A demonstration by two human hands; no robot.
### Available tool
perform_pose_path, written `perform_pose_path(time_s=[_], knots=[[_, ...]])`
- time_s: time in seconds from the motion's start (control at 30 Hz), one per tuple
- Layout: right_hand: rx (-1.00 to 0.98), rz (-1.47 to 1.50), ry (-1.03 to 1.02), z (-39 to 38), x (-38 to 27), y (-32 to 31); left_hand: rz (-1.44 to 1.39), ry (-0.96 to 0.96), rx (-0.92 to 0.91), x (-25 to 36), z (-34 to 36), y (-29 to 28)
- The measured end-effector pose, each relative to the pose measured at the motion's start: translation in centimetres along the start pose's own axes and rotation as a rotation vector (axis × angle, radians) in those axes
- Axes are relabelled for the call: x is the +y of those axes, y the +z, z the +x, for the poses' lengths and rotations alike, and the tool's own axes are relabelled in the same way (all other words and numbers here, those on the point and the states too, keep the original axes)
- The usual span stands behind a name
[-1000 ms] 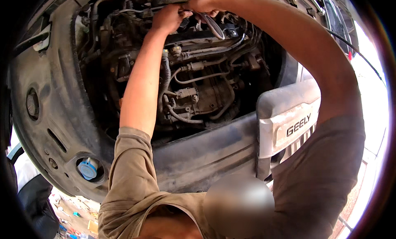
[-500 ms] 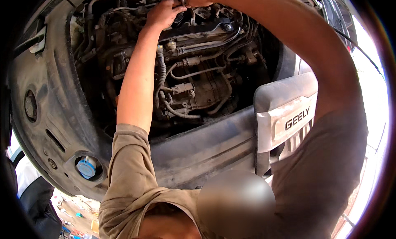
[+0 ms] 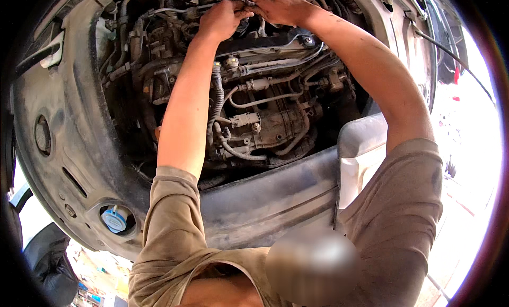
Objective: The person opens the car hood and removes the engine cover. They then use a socket wrench to loosen and remove bolts from the engine block. The person continues to work on the engine components with their hands.
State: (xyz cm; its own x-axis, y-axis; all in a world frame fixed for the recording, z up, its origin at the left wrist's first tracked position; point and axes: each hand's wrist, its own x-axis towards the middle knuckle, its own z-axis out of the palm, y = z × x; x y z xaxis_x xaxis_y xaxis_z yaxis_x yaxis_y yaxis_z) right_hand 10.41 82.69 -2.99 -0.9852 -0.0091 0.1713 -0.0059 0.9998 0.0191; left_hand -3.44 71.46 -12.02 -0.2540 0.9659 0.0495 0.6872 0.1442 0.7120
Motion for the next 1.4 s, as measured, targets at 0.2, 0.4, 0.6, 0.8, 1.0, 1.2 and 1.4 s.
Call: perform_pose_path(time_s=[0.2,0.4,0.6,0.8,1.0,1.2,1.4], knots=[[-0.086,-0.082,0.141,-0.8,0.1,1.3,0.006,-0.001,-0.005,-0.3,0.2,0.1],[-0.377,-0.064,0.368,0.6,-1.5,-0.7,-0.001,-0.042,-0.005,-0.2,0.1,-0.3],[-0.36,-0.44,-0.128,-1.2,6.1,-3.4,-0.248,0.011,0.022,1.4,-0.7,-0.8],[-0.5,0.047,0.418,-4.5,3.8,-5.8,-0.124,-0.021,-0.021,1.2,-0.9,-0.9],[-0.523,-0.128,0.278,-6.4,4.6,-3.5,-0.126,0.031,-0.019,1.1,-0.9,-1.1],[-0.355,-0.224,-0.059,-8.0,6.6,-2.6,0.093,0.032,0.056,2.9,-1.6,-1.7],[-0.713,-0.14,0.136,-3.5,5.0,-4.2,0.243,0.127,0.104,7.1,0.0,-0.5]])
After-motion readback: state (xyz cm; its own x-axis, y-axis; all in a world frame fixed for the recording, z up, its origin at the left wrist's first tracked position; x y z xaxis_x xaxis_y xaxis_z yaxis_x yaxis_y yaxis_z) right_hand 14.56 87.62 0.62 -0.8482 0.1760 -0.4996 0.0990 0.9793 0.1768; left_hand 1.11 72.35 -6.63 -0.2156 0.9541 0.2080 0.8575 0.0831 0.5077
